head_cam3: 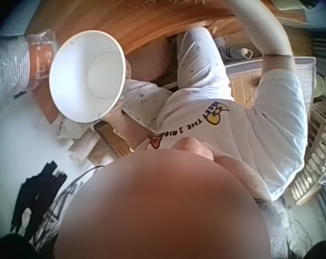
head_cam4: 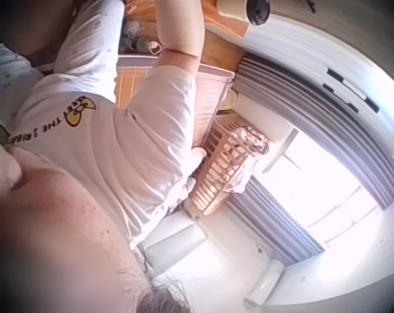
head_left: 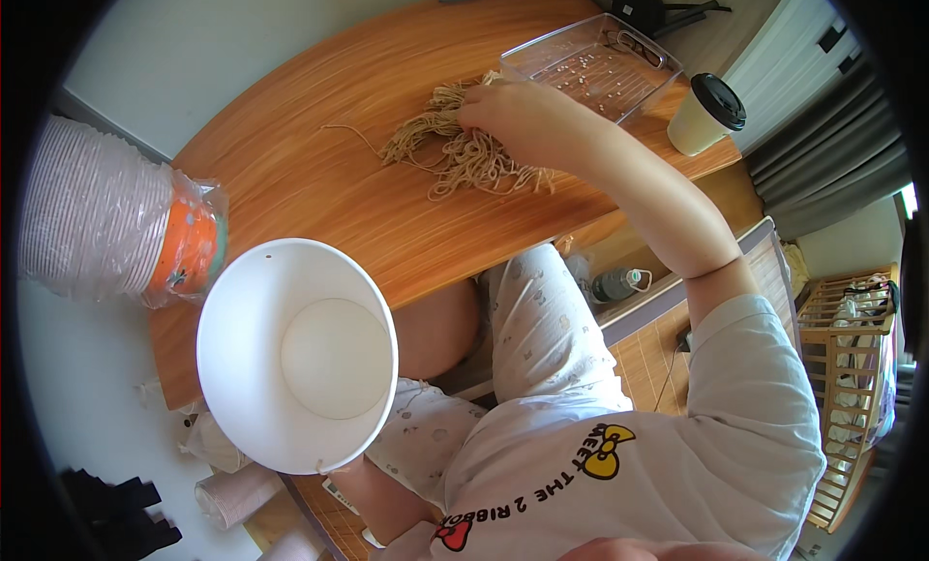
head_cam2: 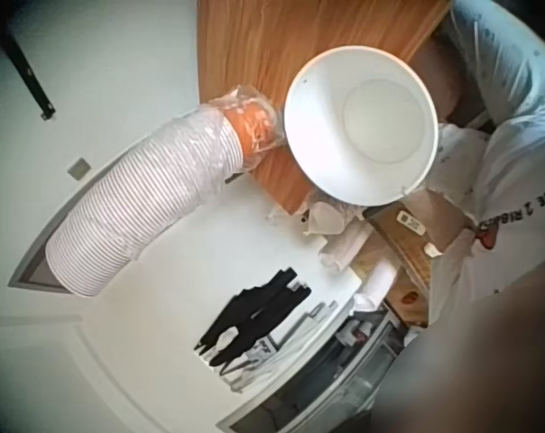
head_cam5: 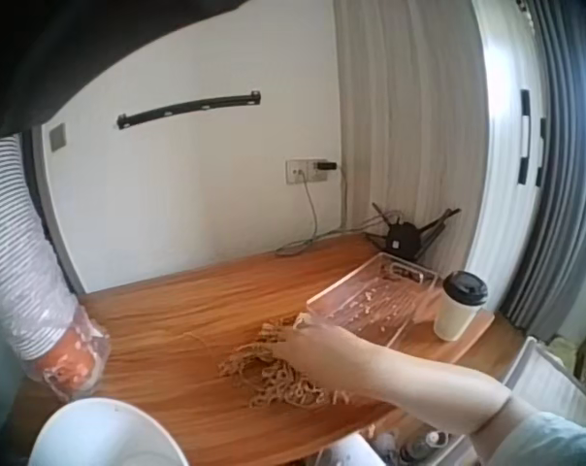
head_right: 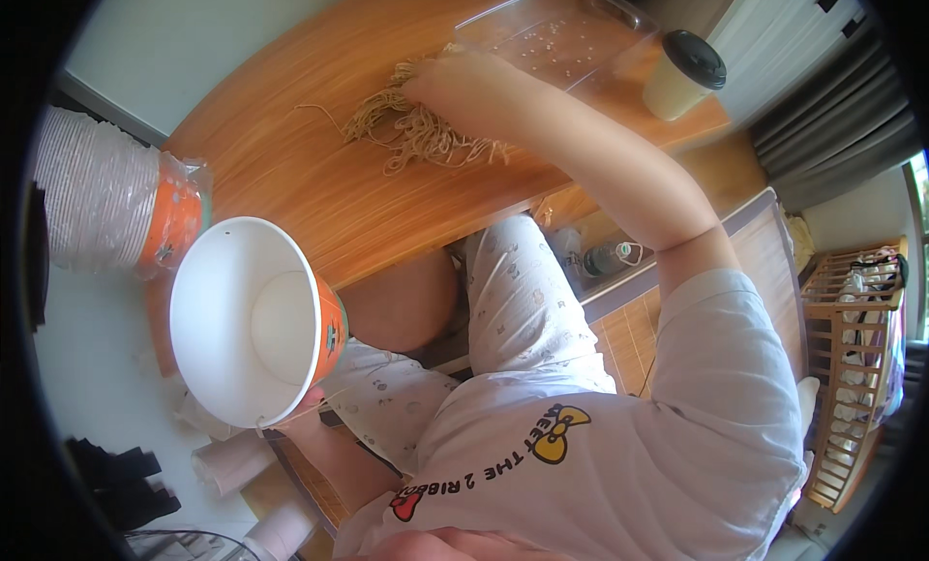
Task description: Attaching handles or strings to paper buckets for packaging.
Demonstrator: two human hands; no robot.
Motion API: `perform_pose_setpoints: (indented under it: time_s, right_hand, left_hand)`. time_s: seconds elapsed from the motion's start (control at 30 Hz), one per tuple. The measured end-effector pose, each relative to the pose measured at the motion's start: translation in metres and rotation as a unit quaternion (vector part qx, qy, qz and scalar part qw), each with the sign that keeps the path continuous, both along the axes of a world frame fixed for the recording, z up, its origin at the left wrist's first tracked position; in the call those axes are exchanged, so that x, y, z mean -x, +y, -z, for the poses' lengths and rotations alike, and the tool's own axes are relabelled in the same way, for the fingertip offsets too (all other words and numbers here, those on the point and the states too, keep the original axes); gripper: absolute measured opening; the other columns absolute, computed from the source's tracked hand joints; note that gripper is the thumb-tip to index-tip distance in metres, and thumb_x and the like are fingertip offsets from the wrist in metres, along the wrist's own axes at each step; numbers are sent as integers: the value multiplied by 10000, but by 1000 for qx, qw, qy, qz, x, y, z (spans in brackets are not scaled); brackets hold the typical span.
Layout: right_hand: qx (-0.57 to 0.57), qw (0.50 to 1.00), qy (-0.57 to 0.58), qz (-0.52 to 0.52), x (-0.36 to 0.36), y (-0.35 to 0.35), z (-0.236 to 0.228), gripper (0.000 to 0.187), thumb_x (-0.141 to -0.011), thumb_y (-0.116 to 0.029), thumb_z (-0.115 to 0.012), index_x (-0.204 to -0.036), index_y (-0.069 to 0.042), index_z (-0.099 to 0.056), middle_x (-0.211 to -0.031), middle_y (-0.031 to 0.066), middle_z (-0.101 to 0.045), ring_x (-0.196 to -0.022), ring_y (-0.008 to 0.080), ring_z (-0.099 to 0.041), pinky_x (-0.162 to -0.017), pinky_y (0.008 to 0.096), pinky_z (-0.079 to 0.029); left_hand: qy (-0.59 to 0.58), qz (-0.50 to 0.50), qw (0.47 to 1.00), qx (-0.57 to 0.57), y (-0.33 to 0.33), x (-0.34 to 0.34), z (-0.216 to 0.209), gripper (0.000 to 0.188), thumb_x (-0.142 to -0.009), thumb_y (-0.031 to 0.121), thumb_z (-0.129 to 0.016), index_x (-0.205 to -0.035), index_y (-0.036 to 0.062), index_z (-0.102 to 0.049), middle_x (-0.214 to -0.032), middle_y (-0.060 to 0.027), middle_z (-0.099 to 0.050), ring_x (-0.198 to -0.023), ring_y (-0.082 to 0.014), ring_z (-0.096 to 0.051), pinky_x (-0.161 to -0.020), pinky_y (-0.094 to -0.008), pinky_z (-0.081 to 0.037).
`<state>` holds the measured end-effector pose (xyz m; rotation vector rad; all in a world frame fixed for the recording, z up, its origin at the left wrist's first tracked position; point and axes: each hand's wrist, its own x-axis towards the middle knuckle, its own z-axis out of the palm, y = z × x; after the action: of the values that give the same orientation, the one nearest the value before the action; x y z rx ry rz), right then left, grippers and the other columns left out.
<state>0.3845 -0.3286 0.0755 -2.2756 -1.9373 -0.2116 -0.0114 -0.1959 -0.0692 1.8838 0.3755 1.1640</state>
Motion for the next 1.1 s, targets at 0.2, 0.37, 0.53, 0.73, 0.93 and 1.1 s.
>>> perform_pose_setpoints:
  time_s: [0.2,0.37,0.53,0.73,0.93,1.1]
  right_hand:
    - [-58,998,10,27,-14,18,-39,305,-763,36,-616,-1057,-45,-620,-1017,135,-647,-987,341,-625,-822,440,-514]
    - [-96,993,6,70,4,26,-93,417,-787,21,-601,-1203,1,-586,-1269,217,-563,-1211,338,-532,-994,392,-465]
    - [-256,965,-53,25,9,24,-90,320,-797,33,-587,-1116,14,-602,-1175,179,-598,-1147,350,-552,-976,415,-464]
    - [-334,938,-83,43,6,14,-107,355,-788,28,-631,-1140,11,-590,-1214,163,-582,-1166,353,-544,-984,411,-462]
    - [-346,938,-30,-19,6,20,-101,418,-797,12,-634,-1211,-3,-579,-1274,162,-555,-1205,359,-526,-1024,417,-441]
    - [-204,972,-115,35,-8,25,-47,447,-868,-131,-671,-1304,-148,-578,-1398,100,-530,-1196,300,-575,-959,398,-509]
  left_hand:
    - [3,7,1000,10,2,-1,2,1094,-656,306,-927,-1489,5,-283,-1411,-180,-472,-1211,-317,-559,-943,-422,-545]
    - [4,13,1000,16,4,-3,3,1090,-657,299,-927,-1488,5,-285,-1409,-181,-474,-1209,-317,-560,-940,-422,-547]
    - [4,15,1000,21,6,-2,3,1086,-658,293,-926,-1487,5,-287,-1407,-182,-475,-1208,-318,-561,-936,-422,-549]
    - [6,18,999,26,8,-2,3,1081,-659,285,-926,-1486,4,-289,-1404,-182,-477,-1206,-319,-562,-932,-422,-552]
    - [6,19,999,31,8,-2,1,1076,-660,277,-925,-1485,4,-291,-1402,-183,-479,-1204,-320,-564,-929,-422,-554]
    - [5,22,999,35,8,-2,0,1072,-660,270,-924,-1484,4,-292,-1400,-183,-481,-1202,-320,-565,-925,-422,-556]
